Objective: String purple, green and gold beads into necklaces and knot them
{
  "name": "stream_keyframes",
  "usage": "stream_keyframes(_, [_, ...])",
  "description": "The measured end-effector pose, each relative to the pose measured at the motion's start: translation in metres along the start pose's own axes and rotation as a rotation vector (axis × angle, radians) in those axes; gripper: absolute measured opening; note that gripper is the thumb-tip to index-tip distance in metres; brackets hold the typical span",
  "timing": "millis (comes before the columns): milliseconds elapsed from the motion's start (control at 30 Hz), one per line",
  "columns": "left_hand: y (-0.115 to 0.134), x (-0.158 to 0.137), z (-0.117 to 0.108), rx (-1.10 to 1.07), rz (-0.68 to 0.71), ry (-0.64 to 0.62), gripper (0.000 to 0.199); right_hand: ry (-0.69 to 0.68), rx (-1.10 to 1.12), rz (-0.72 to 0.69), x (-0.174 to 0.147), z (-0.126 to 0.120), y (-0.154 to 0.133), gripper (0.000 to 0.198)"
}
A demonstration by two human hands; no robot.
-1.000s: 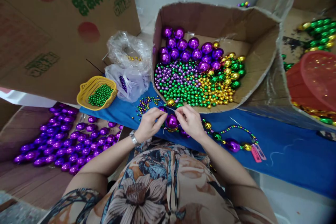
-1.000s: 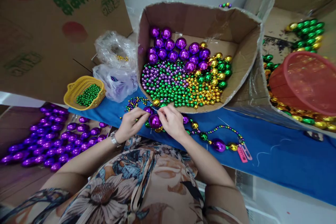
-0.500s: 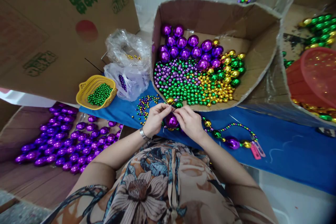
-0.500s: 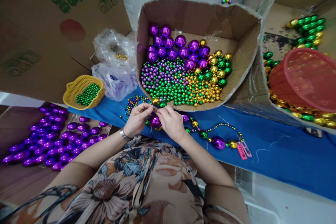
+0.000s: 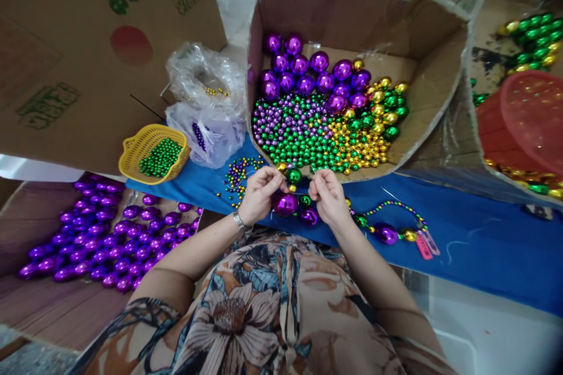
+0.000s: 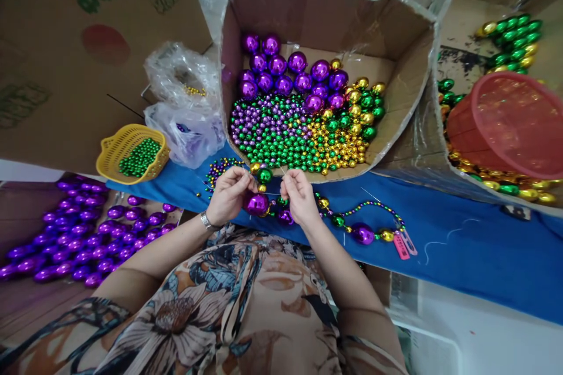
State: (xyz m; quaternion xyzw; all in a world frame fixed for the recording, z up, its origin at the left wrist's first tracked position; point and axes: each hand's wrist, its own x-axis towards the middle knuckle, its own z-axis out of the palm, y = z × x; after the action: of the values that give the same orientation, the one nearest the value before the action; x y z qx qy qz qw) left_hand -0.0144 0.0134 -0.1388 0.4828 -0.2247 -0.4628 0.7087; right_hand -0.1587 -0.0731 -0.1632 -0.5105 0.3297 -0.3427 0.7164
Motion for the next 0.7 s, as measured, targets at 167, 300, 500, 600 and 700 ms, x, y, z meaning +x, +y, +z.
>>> stream_keyframes(167, [-0.003,0.004,-0.01,0.196,-0.041,-0.069,0.032,-0.028,-0.112,-0.02,-0.002,-0.002,0.001,0.028])
stream_keyframes(300, [0.01,0.004,-0.015,0.513,0.008,-0.248,0.027,-0.126,-0.263,-0.094,-0.003,-0.003,-0.015,0.023])
stream_keyframes(500, [0.028,0.001,-0.012,0.855,0.252,-0.471,0.02,-0.512,-0.423,-0.209,0.011,0.0,-0.048,0.02])
stream_keyframes(600, [0.029,0.001,-0.015,0.901,0.316,-0.511,0.02,-0.698,-0.447,-0.182,0.021,0.001,-0.054,0.02])
stream_keyframes(700, [0.026,0.001,-0.02,0.874,0.322,-0.503,0.021,-0.829,-0.439,-0.126,0.03,0.003,-0.057,0.02])
